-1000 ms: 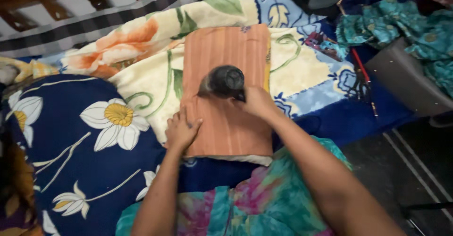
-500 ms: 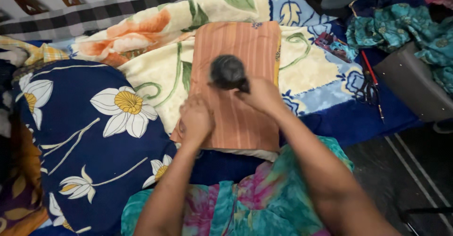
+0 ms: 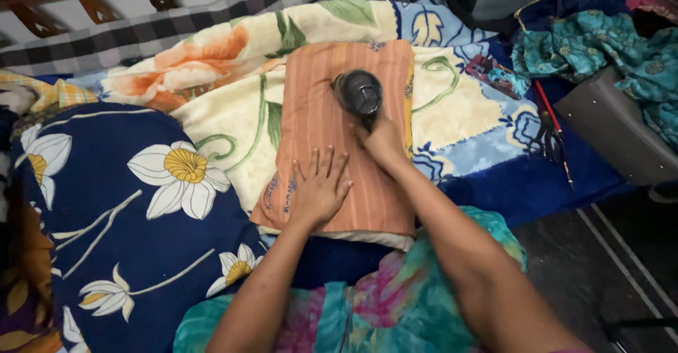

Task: The person uses a hairdryer to dry two different patterned fabrics on a bed, moving the dryer across the material while using their hand to smooth it.

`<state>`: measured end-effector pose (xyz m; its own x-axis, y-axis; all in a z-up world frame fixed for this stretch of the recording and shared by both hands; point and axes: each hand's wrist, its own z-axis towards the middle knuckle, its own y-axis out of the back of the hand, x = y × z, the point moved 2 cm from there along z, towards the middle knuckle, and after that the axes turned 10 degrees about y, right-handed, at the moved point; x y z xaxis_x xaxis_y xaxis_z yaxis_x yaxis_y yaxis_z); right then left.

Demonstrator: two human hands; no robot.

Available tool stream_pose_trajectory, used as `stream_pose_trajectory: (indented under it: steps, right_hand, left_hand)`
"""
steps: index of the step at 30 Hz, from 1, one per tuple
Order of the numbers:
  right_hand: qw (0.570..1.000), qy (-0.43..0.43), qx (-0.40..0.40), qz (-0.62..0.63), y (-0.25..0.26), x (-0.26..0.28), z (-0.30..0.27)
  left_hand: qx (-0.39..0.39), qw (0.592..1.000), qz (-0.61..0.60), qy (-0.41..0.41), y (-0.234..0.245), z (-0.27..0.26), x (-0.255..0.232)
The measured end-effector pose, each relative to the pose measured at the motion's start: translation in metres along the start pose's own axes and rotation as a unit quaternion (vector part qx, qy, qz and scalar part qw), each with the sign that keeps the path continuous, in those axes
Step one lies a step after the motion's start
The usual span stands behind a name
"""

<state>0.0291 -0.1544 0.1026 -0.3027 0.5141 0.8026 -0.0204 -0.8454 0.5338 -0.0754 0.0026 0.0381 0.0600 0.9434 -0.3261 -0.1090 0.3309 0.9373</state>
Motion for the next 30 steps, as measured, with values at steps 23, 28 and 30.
stream_pose_trajectory:
  steps: [23,28,30]
  right_hand:
    - [0.993,0.020,-0.052,-0.105,0.050,-0.055,0.021]
    - [0.996,0.034,-0.044,-0.076,0.064,-0.006,0.015]
    - [0.999,-0.037,-0.010,-0.001,0.081,0.017,0.003]
  left_hand:
    - [-0.085,0.995,-0.043,-0.012,0.007,0.000,-0.003]
    - [-0.092,0.995,-0.042,-0.014,0.004,0.002,-0.002]
    - [-0.094,0.994,-0.044,-0.018,0.003,0.002,-0.001]
